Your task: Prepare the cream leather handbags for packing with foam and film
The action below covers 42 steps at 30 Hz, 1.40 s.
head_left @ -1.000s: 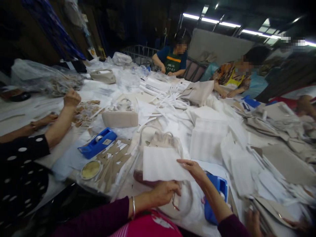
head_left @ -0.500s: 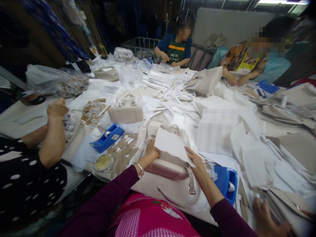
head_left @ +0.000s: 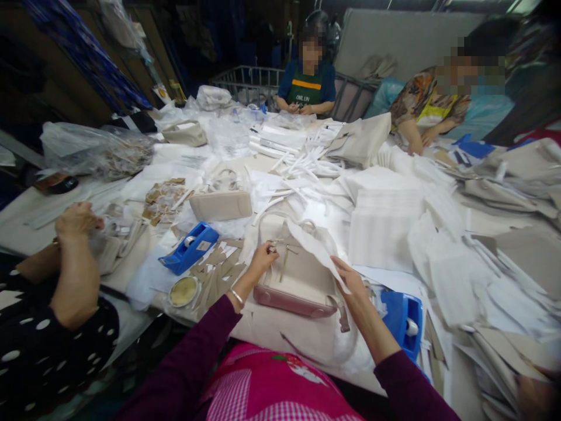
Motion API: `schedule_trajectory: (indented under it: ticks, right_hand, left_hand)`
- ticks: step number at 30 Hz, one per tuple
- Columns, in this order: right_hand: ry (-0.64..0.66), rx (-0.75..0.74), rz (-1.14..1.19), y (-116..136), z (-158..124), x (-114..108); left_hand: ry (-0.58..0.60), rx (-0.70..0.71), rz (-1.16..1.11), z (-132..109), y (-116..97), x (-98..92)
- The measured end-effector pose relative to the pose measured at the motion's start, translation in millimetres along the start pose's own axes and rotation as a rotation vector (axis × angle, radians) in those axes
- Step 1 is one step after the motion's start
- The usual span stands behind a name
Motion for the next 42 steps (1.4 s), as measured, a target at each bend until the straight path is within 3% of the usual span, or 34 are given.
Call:
schedule_trajectory:
  ticks: [3,5,9,12,16,21,25,30,32,35,38,42]
  right_hand:
    - [-0.067,0.141,0.049,-29,7,2]
    - [-0.083,0.127,0.047,-36,9,7]
    - [-0.096,-0.049,-0.07,-23,12,16]
    - [-0.105,-0.074,-0.133,-17,15,21]
    - [-0.107,-0.086,-0.215,-12,18,26]
    - [-0.039,-0.21,-0.272,-1,19,34]
    - [0.091,-0.306,-0.319,8,22,45]
    - [0.21,-0.367,-0.395,15,22,54]
    - [0.244,-0.352,-0.526,15,22,59]
    - [0.188,-0.319,-0.838,22,25,67]
    - [0.164,-0.339,-0.986,39,28,92]
    - [0.406,-0.312,-0.959,37,25,152]
  left_hand:
    - [-0.059,0.195,-0.374,-34,4,-23.3]
    - [-0.071,0.279,-0.542,-56,8,-34.3]
    - [0.0,0.319,-0.515,-81,2,-34.8]
    - [0.064,0.361,-0.462,-87,-12,-29.3]
    - [0.149,0.381,-0.445,-85,-26,-19.6]
    - [0.233,0.381,-0.451,-66,-39,-9.9]
    - [0.282,0.417,-0.218,-44,-52,0.1]
    - [0.228,0.361,0.18,-26,-38,14.7]
    - [0.184,0.348,0.229,-25,-29,18.4]
    - [0.099,0.307,0.254,-24,-19,20.8]
    - [0.041,0.254,0.267,-23,-14,21.4]
    - [0.004,0.198,0.295,-25,-10,18.2]
Point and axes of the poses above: each hand's wrist, its own z-axis towards the middle knuckle, its own x-axis out of the palm, y = z × x, the point moved 10 cm from there along z, towards the middle knuckle, and after that the axes turned 8 degrees about y, right-handed, at the moved point
